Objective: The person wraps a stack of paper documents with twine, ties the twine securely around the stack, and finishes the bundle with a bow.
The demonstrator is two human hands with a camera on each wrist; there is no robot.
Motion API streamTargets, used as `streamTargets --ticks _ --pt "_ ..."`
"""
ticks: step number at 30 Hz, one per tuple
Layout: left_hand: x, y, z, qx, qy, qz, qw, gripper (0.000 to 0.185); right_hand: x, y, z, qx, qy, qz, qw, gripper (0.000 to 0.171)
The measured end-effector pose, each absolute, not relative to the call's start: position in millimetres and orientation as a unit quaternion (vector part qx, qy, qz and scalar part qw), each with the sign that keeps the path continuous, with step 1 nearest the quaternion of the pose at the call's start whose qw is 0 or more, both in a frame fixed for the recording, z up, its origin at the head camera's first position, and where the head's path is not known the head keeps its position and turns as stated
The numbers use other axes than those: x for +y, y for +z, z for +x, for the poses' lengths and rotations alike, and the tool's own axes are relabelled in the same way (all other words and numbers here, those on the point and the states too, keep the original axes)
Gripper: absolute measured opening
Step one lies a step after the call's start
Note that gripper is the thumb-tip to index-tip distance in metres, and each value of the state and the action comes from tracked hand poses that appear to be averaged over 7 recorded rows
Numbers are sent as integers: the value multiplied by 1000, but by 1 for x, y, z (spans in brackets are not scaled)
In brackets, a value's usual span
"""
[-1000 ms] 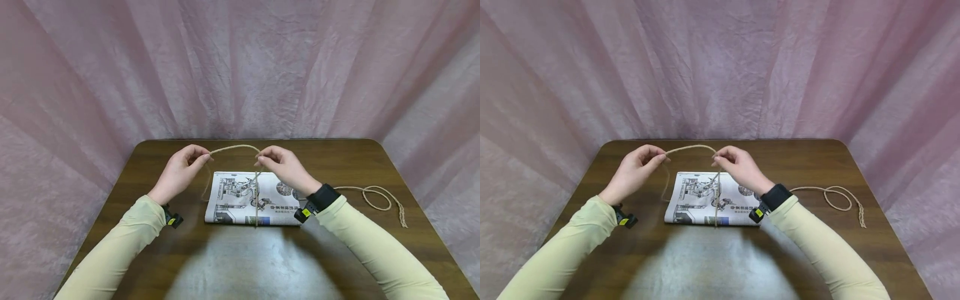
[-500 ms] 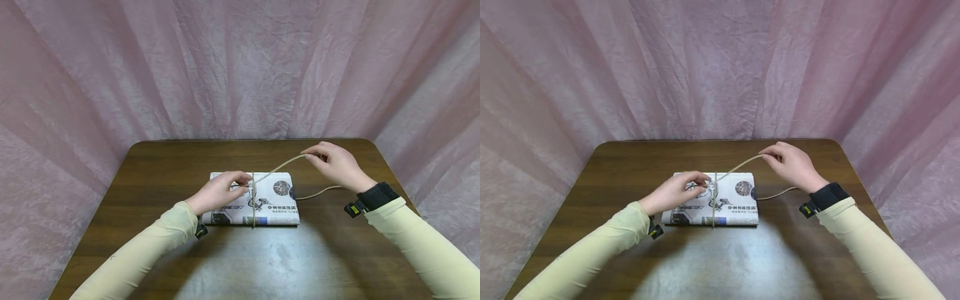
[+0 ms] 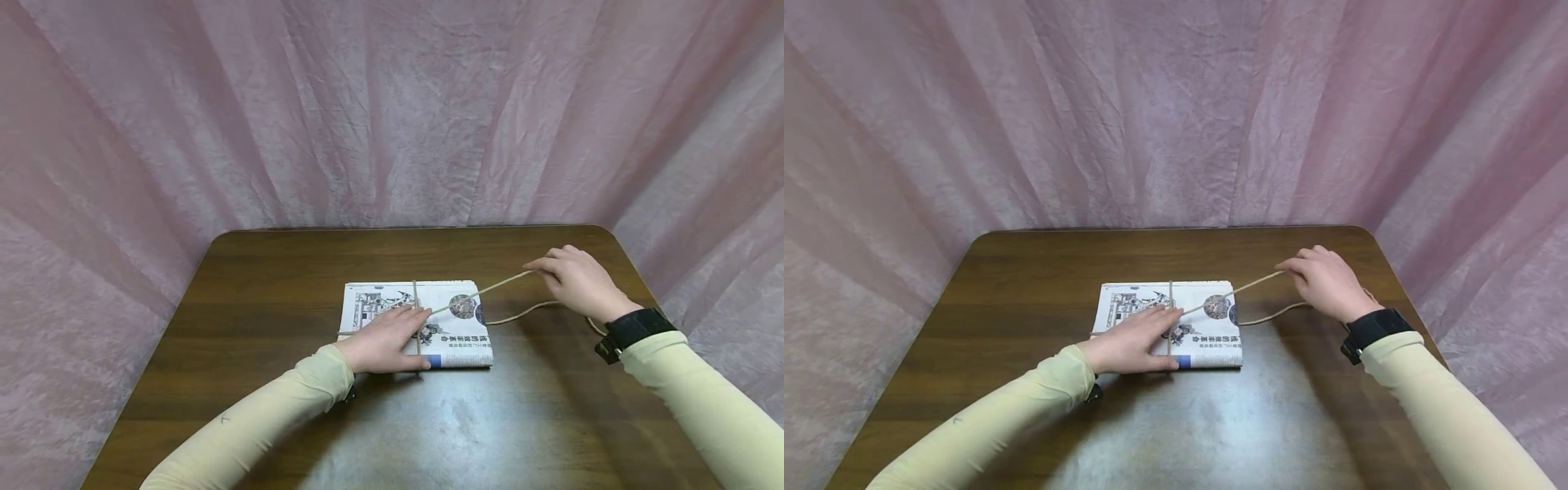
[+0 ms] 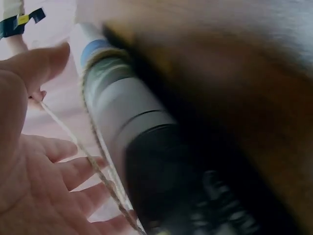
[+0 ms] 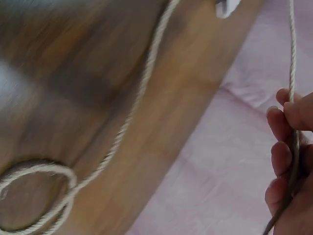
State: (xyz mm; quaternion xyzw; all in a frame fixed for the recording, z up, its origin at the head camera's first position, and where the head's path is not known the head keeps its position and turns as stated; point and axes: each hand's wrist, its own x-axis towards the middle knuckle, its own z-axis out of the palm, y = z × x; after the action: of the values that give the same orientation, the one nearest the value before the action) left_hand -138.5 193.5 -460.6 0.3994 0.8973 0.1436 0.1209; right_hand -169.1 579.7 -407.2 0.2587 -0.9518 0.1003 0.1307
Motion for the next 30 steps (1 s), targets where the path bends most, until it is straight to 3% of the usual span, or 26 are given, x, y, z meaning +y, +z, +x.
streamTargets --ticks 5,14,21,30 --pt "190 -472 -136 903 108 396 128 97 594 -418 -176 -963 73 239 106 43" --pt "166 -471 -148 909 94 386 125 90 609 -447 -184 -979 61 188 51 37" --pt "160 -473 -151 914 77 378 129 87 614 -467 -181 -983 61 167 48 27" --pt "158 -470 -152 916 80 377 113 89 625 -447 -172 -983 126 115 74 36"
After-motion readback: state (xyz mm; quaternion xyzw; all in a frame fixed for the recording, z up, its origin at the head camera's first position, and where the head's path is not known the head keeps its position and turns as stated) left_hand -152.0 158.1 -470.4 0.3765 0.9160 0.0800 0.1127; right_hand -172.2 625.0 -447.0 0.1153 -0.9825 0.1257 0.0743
